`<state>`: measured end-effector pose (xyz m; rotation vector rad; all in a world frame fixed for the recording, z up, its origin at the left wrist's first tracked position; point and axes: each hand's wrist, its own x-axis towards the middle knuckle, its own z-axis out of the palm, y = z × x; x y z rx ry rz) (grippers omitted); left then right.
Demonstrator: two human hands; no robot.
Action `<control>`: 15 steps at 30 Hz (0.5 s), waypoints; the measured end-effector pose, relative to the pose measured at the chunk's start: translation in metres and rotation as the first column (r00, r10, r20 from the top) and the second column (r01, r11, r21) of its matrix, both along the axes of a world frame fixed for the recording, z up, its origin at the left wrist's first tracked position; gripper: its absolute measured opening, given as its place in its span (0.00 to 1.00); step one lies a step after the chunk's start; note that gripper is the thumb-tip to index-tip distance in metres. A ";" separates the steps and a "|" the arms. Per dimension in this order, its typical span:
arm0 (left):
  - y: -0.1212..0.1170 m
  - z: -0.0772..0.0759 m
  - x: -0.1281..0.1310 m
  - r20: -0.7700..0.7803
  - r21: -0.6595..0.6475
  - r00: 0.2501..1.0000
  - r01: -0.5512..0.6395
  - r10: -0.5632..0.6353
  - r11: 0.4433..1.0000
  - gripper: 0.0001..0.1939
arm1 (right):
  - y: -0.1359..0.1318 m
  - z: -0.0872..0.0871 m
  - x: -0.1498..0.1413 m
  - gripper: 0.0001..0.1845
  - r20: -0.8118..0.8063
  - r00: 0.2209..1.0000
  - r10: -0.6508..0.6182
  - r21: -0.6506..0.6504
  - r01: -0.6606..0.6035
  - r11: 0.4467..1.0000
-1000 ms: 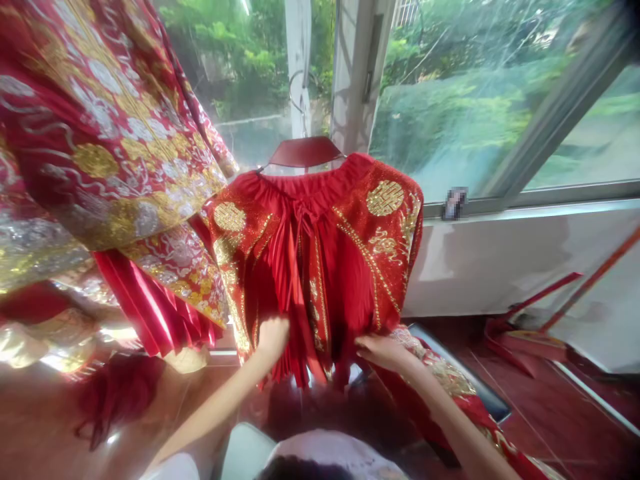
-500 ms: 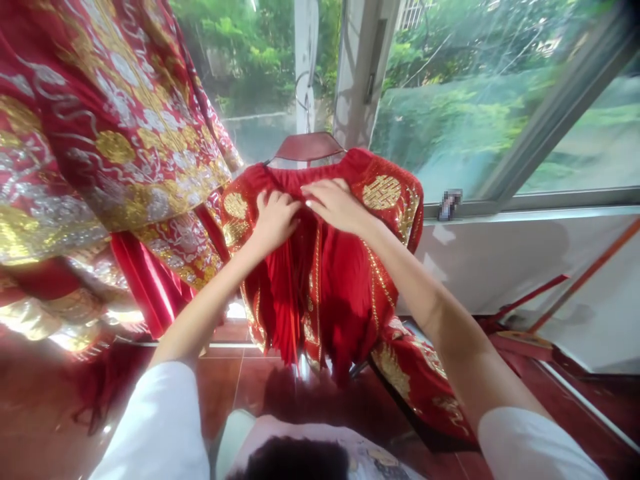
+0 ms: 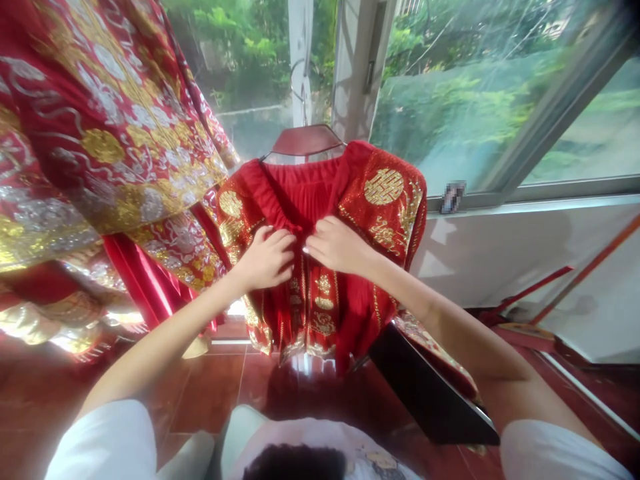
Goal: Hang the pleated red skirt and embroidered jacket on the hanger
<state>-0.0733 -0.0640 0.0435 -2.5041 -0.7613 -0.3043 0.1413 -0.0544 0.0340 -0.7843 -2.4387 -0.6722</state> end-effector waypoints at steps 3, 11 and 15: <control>0.006 0.010 0.006 0.111 0.047 0.993 0.029 -0.034 0.998 0.16 | -0.019 -0.013 -0.001 0.22 -0.063 0.983 0.173 0.027 -0.171 0.985; 0.019 0.023 0.027 -0.036 -0.136 0.993 -0.112 0.108 0.984 0.17 | -0.066 -0.023 -0.003 0.14 -0.074 0.979 0.188 -0.505 -0.199 0.840; 0.016 0.028 0.023 -0.034 -0.239 0.999 -0.047 0.040 0.970 0.14 | -0.055 -0.014 0.010 0.11 0.088 0.995 0.048 -0.762 0.036 0.647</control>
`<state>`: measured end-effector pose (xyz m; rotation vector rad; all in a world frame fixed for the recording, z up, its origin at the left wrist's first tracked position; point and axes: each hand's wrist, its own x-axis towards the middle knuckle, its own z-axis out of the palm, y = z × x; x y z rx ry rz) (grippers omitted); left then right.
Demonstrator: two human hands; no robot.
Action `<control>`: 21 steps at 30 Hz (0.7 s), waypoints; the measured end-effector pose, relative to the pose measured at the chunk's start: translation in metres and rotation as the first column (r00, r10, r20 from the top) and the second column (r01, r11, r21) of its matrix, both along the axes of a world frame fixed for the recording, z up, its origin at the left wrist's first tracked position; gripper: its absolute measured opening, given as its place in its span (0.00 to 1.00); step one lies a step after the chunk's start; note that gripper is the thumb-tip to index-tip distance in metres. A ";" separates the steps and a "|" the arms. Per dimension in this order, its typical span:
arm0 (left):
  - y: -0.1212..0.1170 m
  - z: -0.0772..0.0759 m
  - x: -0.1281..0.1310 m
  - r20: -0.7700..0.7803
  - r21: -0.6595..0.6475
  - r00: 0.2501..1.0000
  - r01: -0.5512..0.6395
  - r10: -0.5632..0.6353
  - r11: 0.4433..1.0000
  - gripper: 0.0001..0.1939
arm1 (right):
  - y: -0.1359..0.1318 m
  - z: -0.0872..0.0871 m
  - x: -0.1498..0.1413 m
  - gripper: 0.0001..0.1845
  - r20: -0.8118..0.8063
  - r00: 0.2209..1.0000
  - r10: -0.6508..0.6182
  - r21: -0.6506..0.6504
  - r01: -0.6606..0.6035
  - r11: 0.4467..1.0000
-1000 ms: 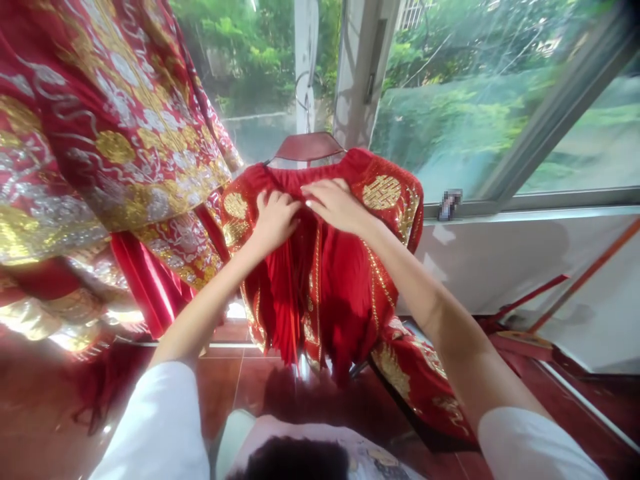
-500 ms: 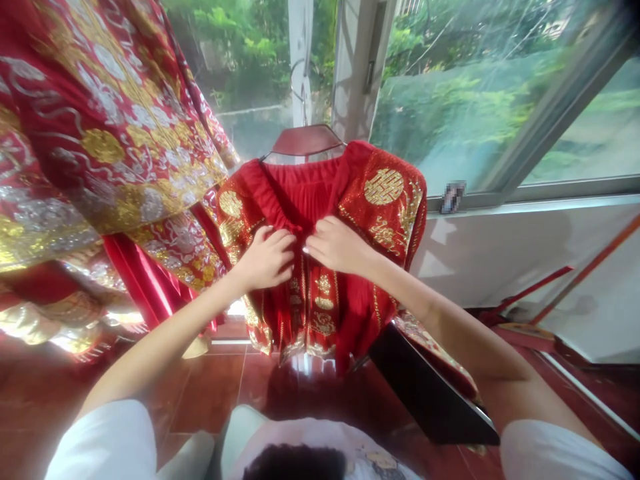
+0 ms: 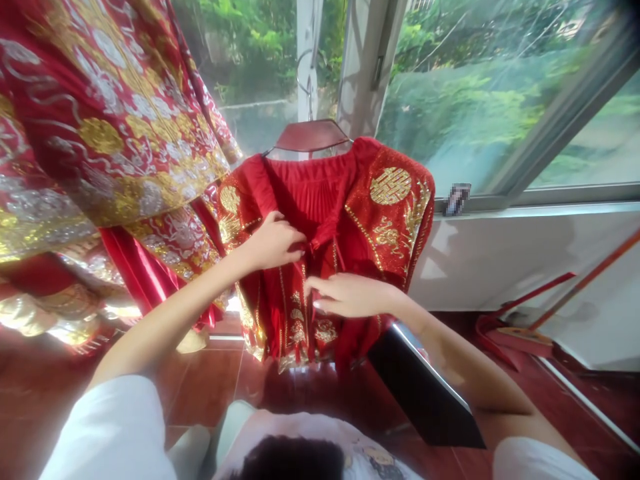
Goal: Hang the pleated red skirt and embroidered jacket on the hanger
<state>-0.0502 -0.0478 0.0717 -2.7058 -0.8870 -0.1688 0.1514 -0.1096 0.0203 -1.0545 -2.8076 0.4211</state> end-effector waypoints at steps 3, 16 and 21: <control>-0.001 0.004 0.000 0.024 -0.068 1.000 0.012 -0.010 0.998 0.15 | 0.011 0.001 0.005 0.11 0.005 1.000 0.026 -0.104 -0.025 0.994; 0.006 0.007 -0.016 0.031 -0.310 0.998 0.066 -0.059 0.949 0.15 | -0.011 -0.024 -0.026 0.12 -0.346 0.924 -0.162 -0.181 0.104 0.978; 0.002 0.008 -0.016 0.039 -0.311 0.995 0.100 -0.092 0.945 0.14 | 0.013 -0.025 -0.035 0.12 -0.694 0.584 -0.420 -0.199 0.405 0.892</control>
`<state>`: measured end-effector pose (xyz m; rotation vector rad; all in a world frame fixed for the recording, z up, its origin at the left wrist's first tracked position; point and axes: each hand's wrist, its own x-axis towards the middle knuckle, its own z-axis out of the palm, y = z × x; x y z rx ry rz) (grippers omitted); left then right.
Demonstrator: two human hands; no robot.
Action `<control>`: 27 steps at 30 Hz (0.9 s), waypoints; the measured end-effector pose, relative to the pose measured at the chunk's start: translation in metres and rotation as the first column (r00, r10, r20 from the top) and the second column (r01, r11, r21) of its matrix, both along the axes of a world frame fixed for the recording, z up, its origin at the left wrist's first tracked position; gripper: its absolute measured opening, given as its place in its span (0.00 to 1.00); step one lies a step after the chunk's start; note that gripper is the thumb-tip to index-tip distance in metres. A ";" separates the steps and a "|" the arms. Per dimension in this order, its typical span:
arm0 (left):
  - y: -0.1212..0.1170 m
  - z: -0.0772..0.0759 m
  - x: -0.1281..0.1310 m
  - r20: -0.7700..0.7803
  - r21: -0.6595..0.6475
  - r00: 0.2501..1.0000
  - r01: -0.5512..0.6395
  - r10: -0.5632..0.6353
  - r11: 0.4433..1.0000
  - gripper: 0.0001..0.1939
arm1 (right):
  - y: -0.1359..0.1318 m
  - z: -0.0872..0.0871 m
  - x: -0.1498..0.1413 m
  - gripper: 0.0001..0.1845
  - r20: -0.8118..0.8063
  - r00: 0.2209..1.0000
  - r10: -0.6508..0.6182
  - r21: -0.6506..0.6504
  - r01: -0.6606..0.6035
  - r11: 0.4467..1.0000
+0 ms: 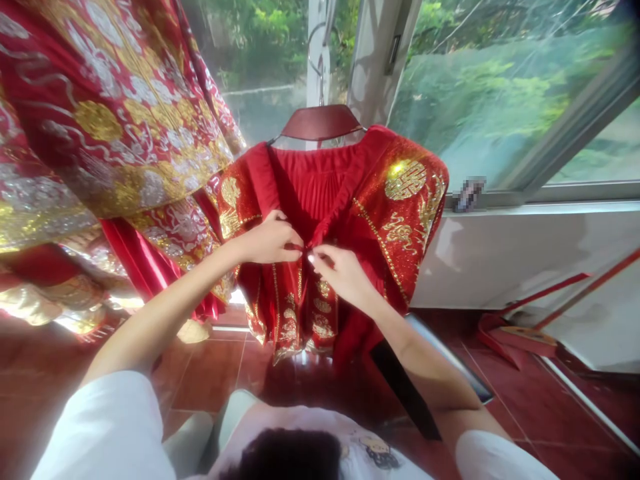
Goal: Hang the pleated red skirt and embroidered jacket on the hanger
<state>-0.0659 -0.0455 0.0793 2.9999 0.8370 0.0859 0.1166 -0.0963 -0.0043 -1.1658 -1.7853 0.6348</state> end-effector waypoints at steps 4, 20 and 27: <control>-0.001 -0.002 0.002 0.000 -0.005 1.000 0.000 0.000 1.000 0.14 | 0.007 -0.009 -0.014 0.09 -0.161 0.986 -0.049 0.012 0.051 0.999; -0.019 0.010 -0.031 -0.090 0.134 0.994 -0.045 0.057 0.990 0.16 | -0.013 -0.124 -0.015 0.12 0.318 0.948 -0.011 -0.290 0.108 0.951; -0.028 0.031 -0.021 0.310 0.159 0.908 -0.341 0.281 0.927 0.19 | -0.021 -0.014 0.048 0.17 0.253 0.878 -0.407 0.107 0.393 0.913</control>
